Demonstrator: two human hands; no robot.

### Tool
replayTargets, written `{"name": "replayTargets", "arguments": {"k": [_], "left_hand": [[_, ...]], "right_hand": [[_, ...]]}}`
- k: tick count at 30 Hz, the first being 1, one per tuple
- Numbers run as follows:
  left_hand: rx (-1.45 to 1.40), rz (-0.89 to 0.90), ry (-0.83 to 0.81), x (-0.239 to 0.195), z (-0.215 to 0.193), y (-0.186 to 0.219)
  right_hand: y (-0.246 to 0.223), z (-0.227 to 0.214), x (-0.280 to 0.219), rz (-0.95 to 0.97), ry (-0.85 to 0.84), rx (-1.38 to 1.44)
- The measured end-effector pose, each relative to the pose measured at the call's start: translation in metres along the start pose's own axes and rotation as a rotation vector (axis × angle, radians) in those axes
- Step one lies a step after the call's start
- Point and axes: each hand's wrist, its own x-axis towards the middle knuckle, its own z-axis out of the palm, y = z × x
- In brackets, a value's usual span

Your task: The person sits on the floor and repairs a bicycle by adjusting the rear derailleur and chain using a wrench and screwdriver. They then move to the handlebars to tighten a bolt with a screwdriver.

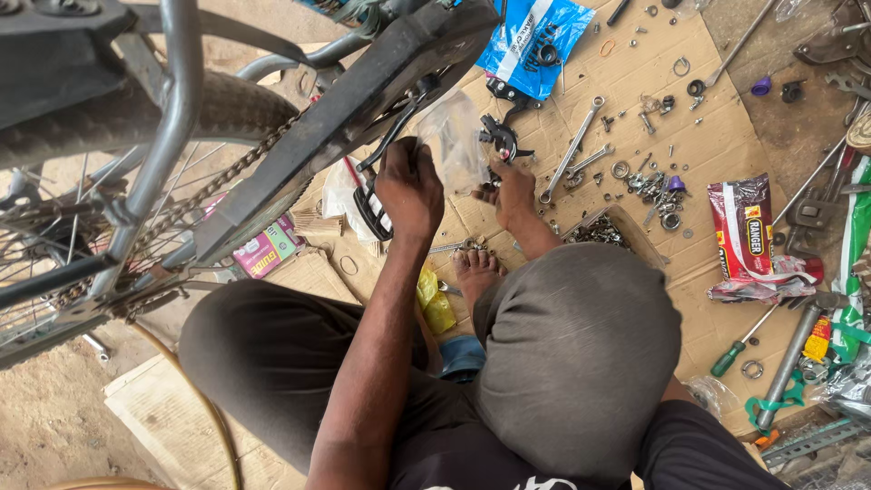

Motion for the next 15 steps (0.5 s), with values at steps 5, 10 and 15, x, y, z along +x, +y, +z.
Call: {"name": "replayTargets", "arguments": {"k": [5, 10, 15], "left_hand": [[0.031, 0.128, 0.016, 0.0, 0.001, -0.002], [0.042, 0.094, -0.033, -0.005, 0.007, -0.005], [0.105, 0.109, -0.105, 0.0, 0.008, -0.004]], "right_hand": [[0.02, -0.03, 0.007, -0.102, 0.166, -0.189], [0.004, -0.032, 0.002, -0.283, 0.257, -0.524], [-0.029, -0.007, 0.019, 0.154, 0.101, -0.451]]}}
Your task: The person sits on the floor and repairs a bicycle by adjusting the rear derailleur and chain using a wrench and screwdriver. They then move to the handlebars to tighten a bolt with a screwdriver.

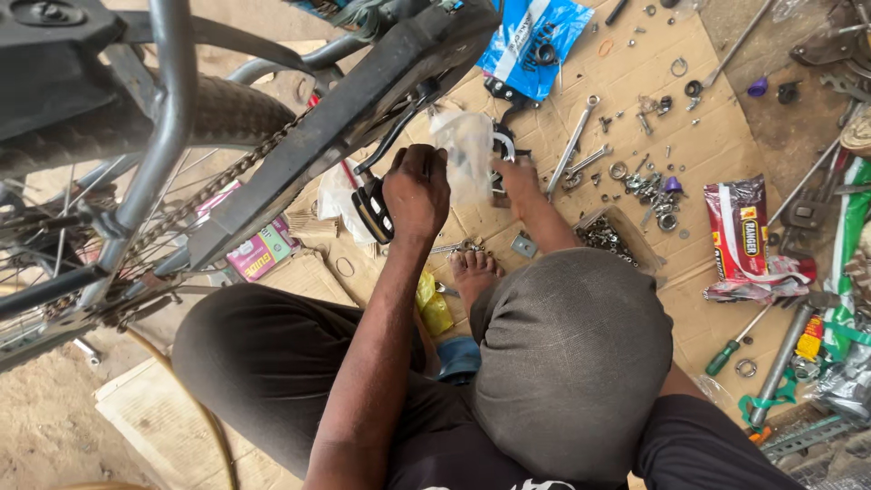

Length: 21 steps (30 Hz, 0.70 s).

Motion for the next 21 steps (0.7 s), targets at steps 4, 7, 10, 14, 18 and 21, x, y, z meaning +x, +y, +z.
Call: {"name": "replayTargets", "arguments": {"k": [4, 7, 10, 14, 18, 21], "left_hand": [[0.032, -0.019, -0.014, -0.004, 0.001, -0.005], [0.04, -0.012, -0.013, -0.002, 0.003, -0.007], [-0.01, 0.049, -0.006, -0.008, 0.005, -0.008], [0.006, -0.098, -0.128, -0.02, 0.019, -0.007], [0.032, -0.074, -0.135, -0.03, 0.034, -0.009], [-0.004, -0.084, -0.09, -0.028, 0.038, -0.012]], "right_hand": [[0.004, -0.003, 0.015, -0.058, -0.154, 0.056], [0.011, -0.002, 0.025, -0.067, -0.115, 0.083], [0.018, -0.003, 0.024, -0.264, -0.381, 0.416], [-0.001, -0.014, 0.013, -0.064, -0.293, 0.32], [-0.024, -0.025, -0.001, -0.133, -0.309, 0.103], [-0.036, -0.038, -0.022, -0.382, -0.326, 0.041]]}}
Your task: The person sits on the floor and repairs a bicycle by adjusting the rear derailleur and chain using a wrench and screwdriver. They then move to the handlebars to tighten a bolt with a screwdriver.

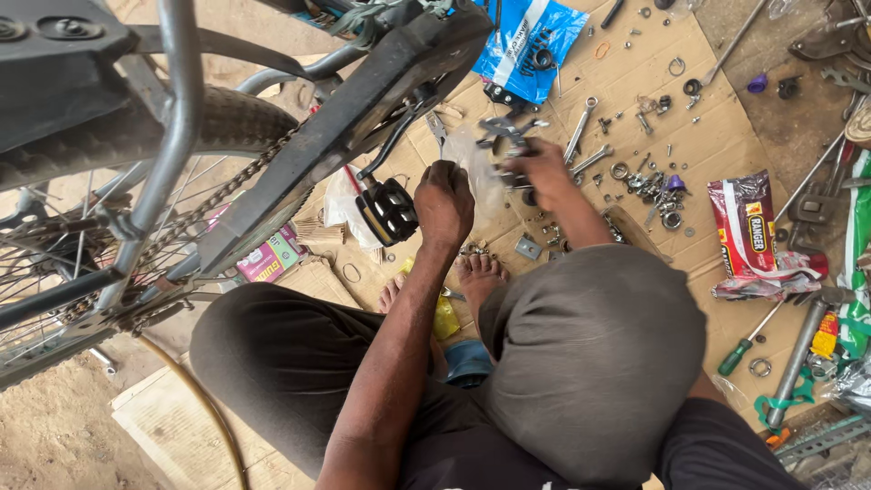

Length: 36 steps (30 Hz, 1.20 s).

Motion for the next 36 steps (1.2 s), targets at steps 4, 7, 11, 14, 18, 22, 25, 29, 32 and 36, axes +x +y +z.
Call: {"name": "replayTargets", "arguments": {"k": [4, 7, 11, 14, 18, 22, 25, 29, 32, 36], "left_hand": [[-0.002, 0.064, 0.106, 0.004, -0.001, 0.003], [0.184, 0.161, 0.092, 0.004, -0.002, 0.008], [0.339, 0.309, 0.056, 0.003, -0.003, 0.008], [0.376, 0.211, 0.058, 0.003, -0.004, 0.005], [-0.016, -0.007, 0.056, 0.008, -0.003, 0.007], [-0.276, -0.225, -0.042, 0.012, -0.008, 0.011], [-0.173, -0.216, -0.026, 0.015, -0.013, 0.013], [-0.245, -0.239, -0.008, 0.016, -0.018, 0.012], [-0.251, -0.246, -0.016, 0.017, -0.015, 0.013], [-0.34, -0.292, -0.012, 0.02, -0.016, 0.014]], "right_hand": [[-0.054, -0.028, -0.046, -0.237, 0.157, -0.08], [-0.102, -0.042, -0.089, -0.552, 0.176, 0.051], [-0.145, -0.043, -0.14, -0.668, 0.099, 0.244], [-0.149, -0.034, -0.156, -0.695, -0.123, 0.422], [-0.125, -0.016, -0.155, -0.346, -0.404, 0.707], [-0.093, 0.011, -0.139, -0.311, -0.529, 0.525], [-0.081, 0.02, -0.136, -0.261, -0.232, 0.24], [-0.066, 0.026, -0.137, -0.482, -0.103, -0.074], [-0.059, 0.026, -0.14, -0.494, -0.013, -0.329], [-0.062, 0.028, -0.143, -0.68, -0.169, -0.486]]}}
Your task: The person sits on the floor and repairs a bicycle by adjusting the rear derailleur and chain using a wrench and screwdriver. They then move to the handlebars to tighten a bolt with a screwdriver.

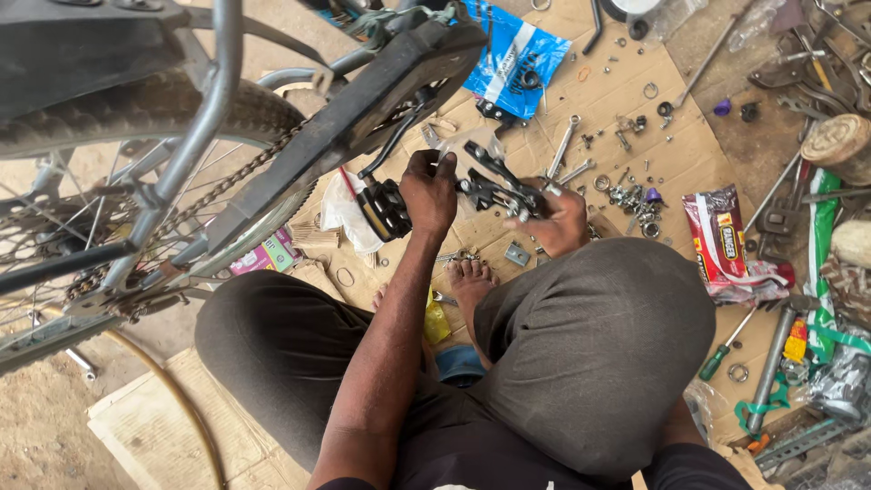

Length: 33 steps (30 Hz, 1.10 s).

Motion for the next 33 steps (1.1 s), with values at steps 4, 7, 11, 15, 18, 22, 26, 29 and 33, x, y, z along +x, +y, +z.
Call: {"name": "replayTargets", "arguments": {"k": [4, 7, 11, 15, 18, 22, 26, 29, 33], "left_hand": [[0.04, 0.032, 0.002, -0.003, -0.003, 0.001], [0.111, 0.108, -0.016, -0.005, -0.005, 0.003], [0.113, 0.248, -0.099, -0.014, -0.004, 0.007], [0.329, 0.541, -0.157, -0.027, -0.003, 0.002], [0.474, 0.558, -0.247, -0.029, -0.003, -0.001], [0.321, 0.52, -0.224, -0.042, 0.007, -0.001], [0.231, 0.439, -0.251, -0.05, 0.018, 0.006], [0.189, 0.334, -0.215, -0.046, 0.021, 0.007], [0.354, 0.334, -0.281, -0.038, 0.019, 0.003]], "right_hand": [[-0.012, -0.011, -0.001, 0.009, -0.146, -0.048], [-0.017, -0.016, 0.005, 0.027, -0.228, -0.12], [-0.014, -0.012, 0.008, 0.098, -0.145, -0.153], [-0.005, -0.003, 0.007, 0.325, 0.076, 0.069], [0.004, -0.003, 0.009, 0.5, 0.311, 0.379], [0.022, -0.003, 0.007, 0.627, 0.43, 0.864], [0.04, 0.011, 0.005, 0.314, 0.328, 0.389], [0.043, 0.021, -0.002, 0.274, 0.081, 0.198], [0.039, 0.024, -0.001, 0.456, 0.072, 0.166]]}}
